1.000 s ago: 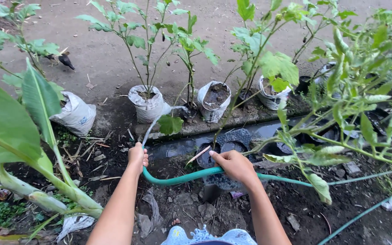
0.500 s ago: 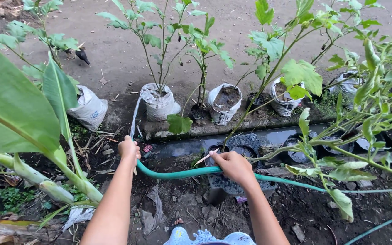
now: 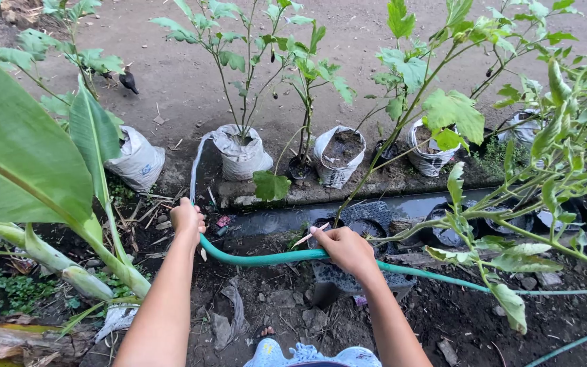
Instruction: Watering a variety of potted plants and a banana tree using a garden hose.
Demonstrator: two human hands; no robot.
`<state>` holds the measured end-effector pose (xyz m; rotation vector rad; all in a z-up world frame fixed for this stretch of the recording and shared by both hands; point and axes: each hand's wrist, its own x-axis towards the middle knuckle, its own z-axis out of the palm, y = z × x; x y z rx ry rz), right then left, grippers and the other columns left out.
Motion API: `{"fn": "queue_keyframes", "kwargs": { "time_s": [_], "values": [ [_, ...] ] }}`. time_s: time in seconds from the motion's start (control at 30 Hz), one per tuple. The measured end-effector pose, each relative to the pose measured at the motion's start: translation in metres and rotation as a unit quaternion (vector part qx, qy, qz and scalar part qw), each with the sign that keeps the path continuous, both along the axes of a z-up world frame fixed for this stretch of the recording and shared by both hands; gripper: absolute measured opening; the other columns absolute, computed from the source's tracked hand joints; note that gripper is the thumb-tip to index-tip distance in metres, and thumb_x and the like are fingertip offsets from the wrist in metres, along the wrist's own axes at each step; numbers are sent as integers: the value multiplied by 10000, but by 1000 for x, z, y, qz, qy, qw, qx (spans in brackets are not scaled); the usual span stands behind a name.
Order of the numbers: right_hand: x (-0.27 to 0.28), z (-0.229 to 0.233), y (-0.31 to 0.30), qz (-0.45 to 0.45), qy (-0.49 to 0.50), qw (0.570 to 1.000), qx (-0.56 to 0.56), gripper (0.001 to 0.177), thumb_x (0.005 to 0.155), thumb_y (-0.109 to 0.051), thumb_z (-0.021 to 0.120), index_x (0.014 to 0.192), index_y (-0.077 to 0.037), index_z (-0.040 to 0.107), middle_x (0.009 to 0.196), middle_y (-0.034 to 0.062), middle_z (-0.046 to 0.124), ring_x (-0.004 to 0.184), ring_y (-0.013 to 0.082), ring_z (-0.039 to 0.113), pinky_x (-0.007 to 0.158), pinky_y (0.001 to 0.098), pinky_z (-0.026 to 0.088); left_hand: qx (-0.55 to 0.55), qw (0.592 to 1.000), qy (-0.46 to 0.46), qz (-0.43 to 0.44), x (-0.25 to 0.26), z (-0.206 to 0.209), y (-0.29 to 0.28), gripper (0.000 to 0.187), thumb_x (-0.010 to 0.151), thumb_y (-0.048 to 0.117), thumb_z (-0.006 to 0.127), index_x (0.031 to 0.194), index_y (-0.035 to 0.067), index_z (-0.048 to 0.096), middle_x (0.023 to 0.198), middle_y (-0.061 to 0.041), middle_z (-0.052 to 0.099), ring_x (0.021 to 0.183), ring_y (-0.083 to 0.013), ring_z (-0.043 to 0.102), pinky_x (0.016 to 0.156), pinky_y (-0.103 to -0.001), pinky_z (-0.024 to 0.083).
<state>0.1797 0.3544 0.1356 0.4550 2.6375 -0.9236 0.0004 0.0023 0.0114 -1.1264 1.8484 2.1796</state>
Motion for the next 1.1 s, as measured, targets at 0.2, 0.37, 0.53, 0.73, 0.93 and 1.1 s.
{"fn": "queue_keyframes", "kwargs": {
  "time_s": [0.2, 0.37, 0.53, 0.73, 0.93, 1.1],
  "values": [
    [1, 3, 1, -5, 3, 1000, -5, 702, 867, -746, 502, 789, -118, 804, 620, 75, 674, 669, 250, 703, 701, 405, 523, -11, 1000, 12, -7, 1, 10, 4, 390, 999, 373, 418, 730, 95, 465, 525, 3, 389, 381, -118, 320, 374, -310, 231],
    [0, -1, 4, -6, 13, 1000, -6, 695, 862, -749, 506, 801, -128, 813, 627, 58, 677, 677, 243, 699, 704, 401, 523, -11, 1000, 7, -10, 2, 12, 8, 386, 1000, 365, 415, 735, 90, 465, 531, 8, 384, 389, -114, 322, 378, -308, 230],
    [3, 3, 5, -16, 3, 1000, -8, 689, 857, -753, 510, 811, -136, 812, 611, 58, 673, 661, 233, 704, 693, 387, 526, -6, 1000, 7, -10, 5, 14, 12, 382, 998, 361, 413, 736, 88, 465, 527, 8, 385, 387, -115, 320, 376, -308, 233],
    [4, 2, 5, -8, 6, 1000, 1, 702, 857, -765, 510, 788, -132, 806, 567, 41, 646, 619, 209, 685, 656, 370, 513, -16, 1000, 0, 5, 6, 13, 12, 352, 992, 324, 403, 743, 83, 465, 522, 8, 371, 381, -110, 311, 369, -313, 217],
    [3, -2, 4, -4, 1, 1000, -3, 705, 862, -760, 503, 780, -127, 803, 574, 49, 650, 619, 215, 693, 660, 377, 517, -6, 1000, 17, -3, 11, 17, 8, 371, 996, 345, 393, 742, 83, 459, 510, 4, 369, 376, -112, 306, 365, -309, 223],
    [3, -2, 5, -1, -1, 1000, 2, 716, 865, -766, 502, 778, -121, 800, 582, 52, 646, 627, 223, 685, 667, 383, 515, -11, 1000, 12, -3, 11, 16, 8, 371, 999, 344, 400, 743, 83, 461, 517, 10, 373, 384, -108, 308, 371, -308, 218]
  ]
}}
